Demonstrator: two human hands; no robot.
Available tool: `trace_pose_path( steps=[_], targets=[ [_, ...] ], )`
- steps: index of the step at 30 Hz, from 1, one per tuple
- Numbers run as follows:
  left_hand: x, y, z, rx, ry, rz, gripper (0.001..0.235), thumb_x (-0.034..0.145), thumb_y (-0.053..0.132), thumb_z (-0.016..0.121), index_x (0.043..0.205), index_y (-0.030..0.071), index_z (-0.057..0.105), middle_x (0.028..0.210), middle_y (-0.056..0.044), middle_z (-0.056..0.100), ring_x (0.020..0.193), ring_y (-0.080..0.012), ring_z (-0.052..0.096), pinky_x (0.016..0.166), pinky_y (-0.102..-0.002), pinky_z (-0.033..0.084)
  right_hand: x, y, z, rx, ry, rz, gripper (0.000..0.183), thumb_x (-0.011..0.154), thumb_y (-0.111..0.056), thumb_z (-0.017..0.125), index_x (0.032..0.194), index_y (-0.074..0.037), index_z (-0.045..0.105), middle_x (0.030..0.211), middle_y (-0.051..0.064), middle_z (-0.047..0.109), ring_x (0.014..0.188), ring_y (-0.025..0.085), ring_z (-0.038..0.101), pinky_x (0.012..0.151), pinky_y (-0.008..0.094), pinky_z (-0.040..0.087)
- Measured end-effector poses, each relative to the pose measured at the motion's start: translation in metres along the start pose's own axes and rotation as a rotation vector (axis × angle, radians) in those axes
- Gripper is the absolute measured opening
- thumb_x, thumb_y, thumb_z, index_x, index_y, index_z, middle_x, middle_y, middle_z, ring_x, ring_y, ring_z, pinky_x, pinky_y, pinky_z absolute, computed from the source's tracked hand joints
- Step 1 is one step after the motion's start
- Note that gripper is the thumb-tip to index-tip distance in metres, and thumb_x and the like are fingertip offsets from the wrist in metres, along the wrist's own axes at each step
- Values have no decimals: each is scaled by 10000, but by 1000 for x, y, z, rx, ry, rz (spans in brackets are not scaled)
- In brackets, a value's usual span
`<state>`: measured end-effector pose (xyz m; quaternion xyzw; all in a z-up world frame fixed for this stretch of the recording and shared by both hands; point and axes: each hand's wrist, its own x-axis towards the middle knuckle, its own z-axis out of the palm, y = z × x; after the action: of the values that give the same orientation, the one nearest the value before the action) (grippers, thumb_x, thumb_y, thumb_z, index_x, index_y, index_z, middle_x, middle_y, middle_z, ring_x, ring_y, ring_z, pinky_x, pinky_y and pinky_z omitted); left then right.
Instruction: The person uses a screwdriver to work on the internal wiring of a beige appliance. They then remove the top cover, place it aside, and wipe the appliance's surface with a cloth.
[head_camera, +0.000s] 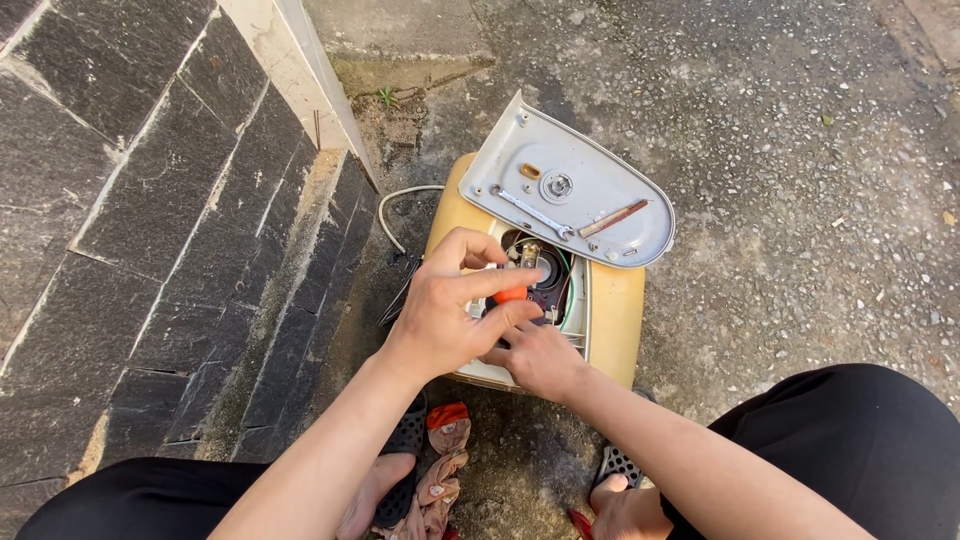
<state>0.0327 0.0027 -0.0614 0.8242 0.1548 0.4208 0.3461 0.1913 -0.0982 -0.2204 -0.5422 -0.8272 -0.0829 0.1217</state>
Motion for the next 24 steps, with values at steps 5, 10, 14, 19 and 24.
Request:
trace_pose_path(
  steps=[5,10,14,19,24],
  targets=[
    [11,1,-13,-35,-64,-30,226,916,192,753,1135,234,793,1033,-54,758,998,-291,757,871,-394,606,9,-5,-19,80,21,2,188,962,-248,526,936,-344,685,966,-31,563,847,214,606,531,355,551],
    [9,-3,-13,-106,-96,-53,279,936,143,649,1172,208,783,1157,-71,779,1137,-335,717,958,-431,570,9,-4,-20,84,25,-7,201,967,-229,518,932,-333,687,986,-34,554,828,210,596,538,347,553],
    [5,-6,-10,-42,-45,-60,221,899,322,779,1105,245,804,1077,-44,736,965,-270,742,870,-401,609,9,-4,-20,103,5,1,208,979,-231,511,936,-328,690,987,-33,554,833,208,599,535,349,550],
    [11,0,-16,-32,-82,-51,197,925,224,744,1113,235,803,1046,-61,761,968,-307,760,837,-391,612,9,-5,-23,110,-8,-2,227,990,-233,498,939,-330,697,989,-34,556,823,209,597,537,348,548],
    [2,-7,-4,-39,-21,-60,301,842,351,827,1119,238,798,1116,-72,728,1014,-301,727,901,-408,598,14,-8,-32,80,4,13,208,990,-239,501,926,-337,673,952,-42,554,819,201,577,545,342,543]
  ],
)
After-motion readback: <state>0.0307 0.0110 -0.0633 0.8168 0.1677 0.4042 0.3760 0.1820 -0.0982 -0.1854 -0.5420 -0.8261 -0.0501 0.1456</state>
